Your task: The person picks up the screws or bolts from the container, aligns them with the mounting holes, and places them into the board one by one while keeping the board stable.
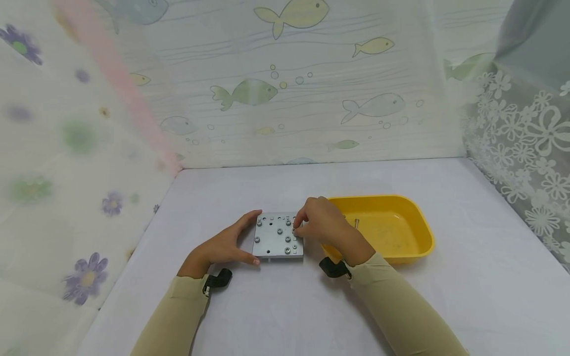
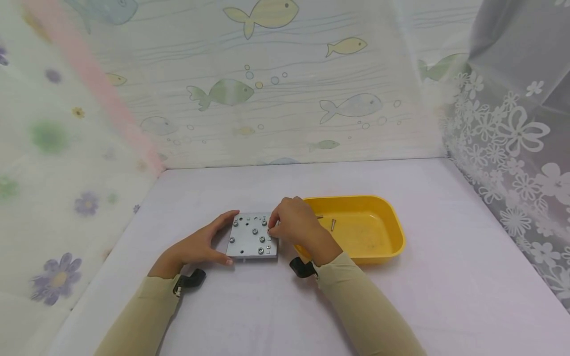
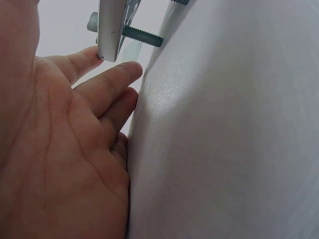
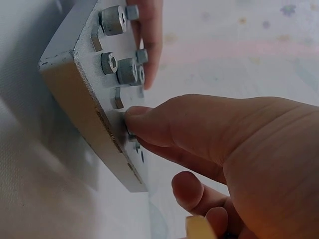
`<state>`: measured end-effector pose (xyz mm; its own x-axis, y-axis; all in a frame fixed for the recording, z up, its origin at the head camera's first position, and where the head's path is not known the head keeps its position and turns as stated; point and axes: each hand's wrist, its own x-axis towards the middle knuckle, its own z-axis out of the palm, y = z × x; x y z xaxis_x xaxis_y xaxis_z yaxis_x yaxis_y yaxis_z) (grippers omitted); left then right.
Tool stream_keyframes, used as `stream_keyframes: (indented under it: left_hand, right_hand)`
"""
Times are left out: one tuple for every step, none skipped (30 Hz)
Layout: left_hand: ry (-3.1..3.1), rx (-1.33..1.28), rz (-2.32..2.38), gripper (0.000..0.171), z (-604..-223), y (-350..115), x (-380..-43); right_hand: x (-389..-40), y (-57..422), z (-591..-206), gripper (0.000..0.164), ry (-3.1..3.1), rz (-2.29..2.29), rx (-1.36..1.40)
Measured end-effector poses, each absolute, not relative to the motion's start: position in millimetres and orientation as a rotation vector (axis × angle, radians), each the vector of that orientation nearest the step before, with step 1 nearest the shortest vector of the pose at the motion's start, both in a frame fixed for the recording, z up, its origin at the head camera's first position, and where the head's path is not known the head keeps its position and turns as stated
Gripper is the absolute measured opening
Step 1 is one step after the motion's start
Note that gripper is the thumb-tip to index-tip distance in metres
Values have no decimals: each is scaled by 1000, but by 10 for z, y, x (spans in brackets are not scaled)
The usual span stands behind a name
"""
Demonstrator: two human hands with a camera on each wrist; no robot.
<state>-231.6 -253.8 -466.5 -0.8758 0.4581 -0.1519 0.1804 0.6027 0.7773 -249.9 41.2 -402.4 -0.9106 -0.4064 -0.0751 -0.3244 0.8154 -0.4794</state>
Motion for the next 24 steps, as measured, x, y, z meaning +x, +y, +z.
stream_keyframes:
  left_hand:
    - [2497,518,1156,131,-4667,-2537,-2317]
    - [2497,520,1155,131,-4670,-2537,-2320]
    - [2497,521,1156,131,-4672,-2538,-2321]
    - [2496,522,1157,130,-4671,-2537,-2321]
    - [2495,523,1158,131,-4670,-2537,-2320]
    - [2496,524,1158,130,-4671,-2537,-2320]
    - [2496,525,1157,131,-4672,-2538,-2321]
    - [2497,525,1156,131,-4671,-2538,-2322]
    - [2498,524,1154,131,-4669,-2538,-2321]
    - [2498,522,1152,131,-4667,-2536,-2321]
    - [2499,521,1150,131,-4668,-2536,-2321]
    - [2499,519,1149,131,-4669,-2536,-2322]
    - [2499,516,1148,131,-4667,-2534,-2321]
    - [2500,514,1146,132,-4665,-2532,-2320]
    - [2501,514,1144,132,-4664,-2532,-2318]
    - [2501,513,1145,132,-4663,-2533,-2315]
    - [2502,513,1144,132,-4662,-2537,-2311]
    - [2507,508,1141,132,-4664,-2545,-2304]
    - [2510,507,1139,132,-4667,-2536,-2306]
    - [2514,503,1134,133,-4671,-2531,-2307]
    - [2517,500,1133,133,-4674,-2528,-2306]
    - [2519,496,1132,134,-4677,-2526,-2304]
    - [2525,494,1126,134,-4679,-2524,-2303]
    - [2531,493,1120,134,-4685,-2521,-2303]
  right_hand:
    - [-2495,414,-4022,4,2826,-699,-574]
    - [-2491,415,-4018,4,2828,-696,-574]
    - [-2490,415,-4018,4,2829,-695,-572]
    - [-2486,414,-4013,4,2828,-693,-568]
    - [-2482,413,-4008,4,2826,-693,-560]
    - [-2480,412,-4005,4,2827,-691,-553]
    - [-2479,410,-4003,4,2827,-687,-547]
    - [-2476,408,-4001,4,2826,-685,-541]
    - [-2474,407,-4000,4,2825,-684,-535]
    - [-2471,408,-3997,4,2824,-680,-532]
    - [-2469,409,-3997,4,2825,-678,-530]
    - [-2469,409,-3999,4,2827,-675,-532]
    - [-2468,410,-4001,3,2826,-676,-530]
    - [-2468,410,-4003,3,2826,-678,-528]
    - [-2469,409,-4006,4,2826,-679,-526]
    - [-2470,408,-4009,4,2825,-681,-522]
    - [-2472,403,-4013,4,2826,-682,-519]
    - [-2476,395,-4020,4,2827,-680,-522]
    - [-2478,406,-4026,4,2829,-676,-522]
    - [-2479,414,-4030,4,2833,-669,-528]
    - [-2480,419,-4035,4,2836,-663,-533]
    - [-2482,425,-4038,4,2838,-659,-538]
    - [-2481,429,-4039,4,2843,-651,-546]
    - [-2479,433,-4038,4,2845,-647,-550]
